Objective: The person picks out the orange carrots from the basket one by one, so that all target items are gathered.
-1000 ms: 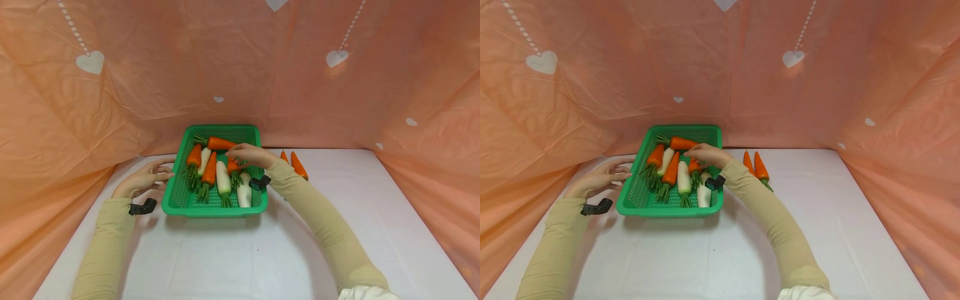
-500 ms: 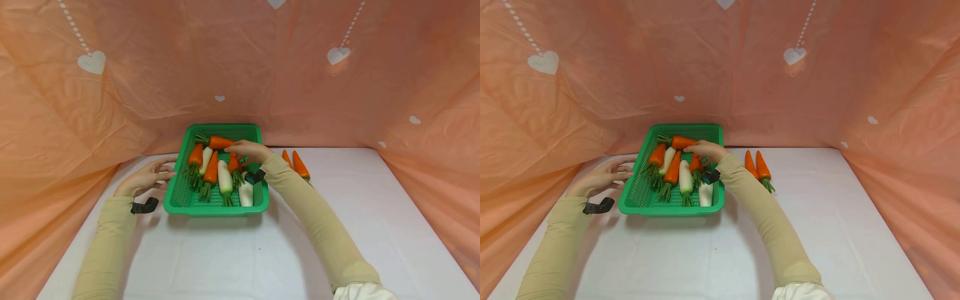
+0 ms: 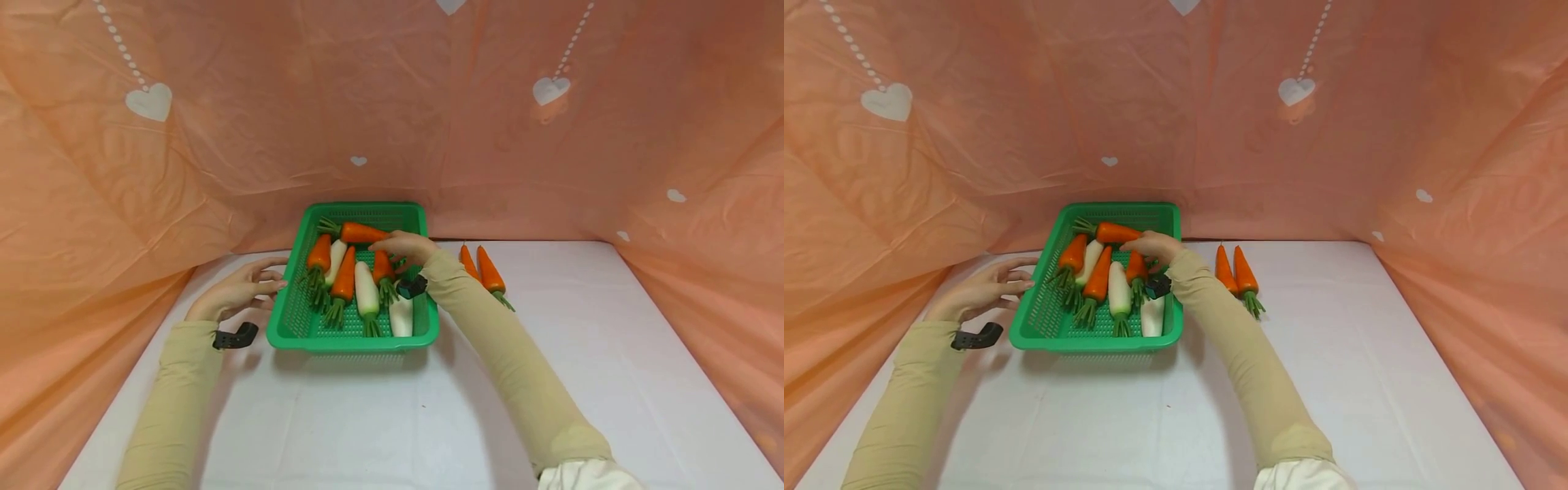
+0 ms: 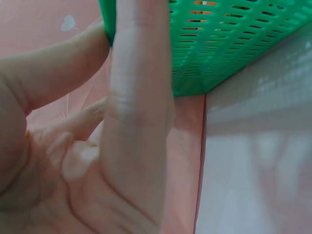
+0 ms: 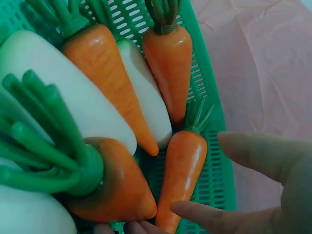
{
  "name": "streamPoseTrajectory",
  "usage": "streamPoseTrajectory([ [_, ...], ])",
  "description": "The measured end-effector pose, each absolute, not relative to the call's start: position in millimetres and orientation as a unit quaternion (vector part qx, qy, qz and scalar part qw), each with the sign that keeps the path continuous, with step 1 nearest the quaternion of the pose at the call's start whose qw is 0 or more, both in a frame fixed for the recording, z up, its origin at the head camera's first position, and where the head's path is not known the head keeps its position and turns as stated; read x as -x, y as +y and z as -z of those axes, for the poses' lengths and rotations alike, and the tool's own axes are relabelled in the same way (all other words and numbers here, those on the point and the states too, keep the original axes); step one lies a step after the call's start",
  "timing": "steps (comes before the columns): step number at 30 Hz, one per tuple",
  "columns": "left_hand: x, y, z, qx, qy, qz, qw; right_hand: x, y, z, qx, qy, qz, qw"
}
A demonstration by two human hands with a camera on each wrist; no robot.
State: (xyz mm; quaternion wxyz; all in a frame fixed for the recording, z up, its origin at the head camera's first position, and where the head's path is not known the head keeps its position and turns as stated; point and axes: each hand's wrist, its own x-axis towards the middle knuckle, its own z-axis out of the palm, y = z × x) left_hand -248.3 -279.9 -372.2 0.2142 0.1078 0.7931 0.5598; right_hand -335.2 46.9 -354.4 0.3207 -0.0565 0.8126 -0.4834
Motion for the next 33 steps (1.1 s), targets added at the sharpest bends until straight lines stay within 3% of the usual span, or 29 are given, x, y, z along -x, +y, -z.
streamPoseTrajectory([
  [16,248.2,-280.9,372.1,-0.105,0.793,-0.559,0.218,329.5,40.7,354.3,0.085,0.850,0.425,0.300],
  [33,250.1,-281.8,374.2,-0.111,0.793,-0.559,0.215,335.7,42.9,363.4,0.099,0.852,0.405,0.318],
])
